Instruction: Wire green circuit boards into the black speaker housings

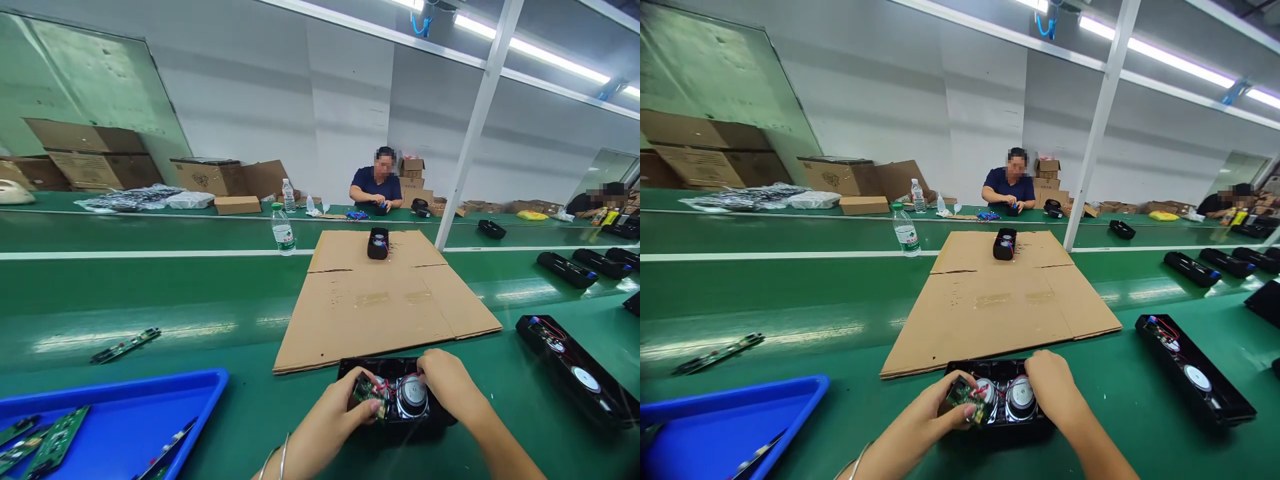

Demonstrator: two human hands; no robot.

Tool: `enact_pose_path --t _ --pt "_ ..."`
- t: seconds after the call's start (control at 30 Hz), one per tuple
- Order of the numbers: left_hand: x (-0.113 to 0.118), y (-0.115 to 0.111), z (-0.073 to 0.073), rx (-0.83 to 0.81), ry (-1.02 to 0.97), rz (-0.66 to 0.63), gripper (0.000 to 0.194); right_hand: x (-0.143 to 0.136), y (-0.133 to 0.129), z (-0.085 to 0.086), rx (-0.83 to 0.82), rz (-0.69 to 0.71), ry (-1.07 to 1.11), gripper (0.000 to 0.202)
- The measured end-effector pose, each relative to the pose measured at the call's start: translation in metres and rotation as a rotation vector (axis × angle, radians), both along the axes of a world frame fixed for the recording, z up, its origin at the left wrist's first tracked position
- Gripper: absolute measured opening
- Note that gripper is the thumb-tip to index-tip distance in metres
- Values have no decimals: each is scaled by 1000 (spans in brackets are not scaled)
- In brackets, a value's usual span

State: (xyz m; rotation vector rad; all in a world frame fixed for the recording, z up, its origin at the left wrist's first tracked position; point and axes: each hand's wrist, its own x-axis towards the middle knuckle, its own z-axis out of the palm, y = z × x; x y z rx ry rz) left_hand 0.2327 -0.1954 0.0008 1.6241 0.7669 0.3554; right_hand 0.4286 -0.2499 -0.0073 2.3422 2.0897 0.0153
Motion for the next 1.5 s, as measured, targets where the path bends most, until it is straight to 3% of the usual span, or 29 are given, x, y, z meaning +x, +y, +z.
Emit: enact_pose_path --t 0.1,0.2,0.3,0.4,0.53,0.73,0.83,0.93,1.1,1.33,1.5 --pt "0 2 0 254 99 164 23 -4 2 2 115 123 149 14" --pt "0 6 -3 350 94 227 24 -15 4 0 241 276 498 13" --pt "0 10 -5 362 127 220 25 -28 7 -7 198 231 819 12" --pt "-1 11 -4 384 155 191 24 -38 9 -16 126 138 979 9" --pt "-2 9 -2 381 157 163 26 -43 9 -19 214 122 912 12" --pt "-1 8 -3 120 28 191 32 -42 5 -13 181 286 945 20" --pt "0 7 -4 98 52 232 34 -44 6 -15 227 239 854 17" --pt "1 5 -6 115 85 250 39 -47 7 -22 319 196 675 13" --pt "1 4 -9 263 163 211 39 -48 8 -33 458 301 481 13" --pt "2 0 -14 386 182 181 38 -50 5 -34 579 454 187 25" --pt "2 -4 -7 363 132 152 29 -46 6 -28 481 395 354 17"
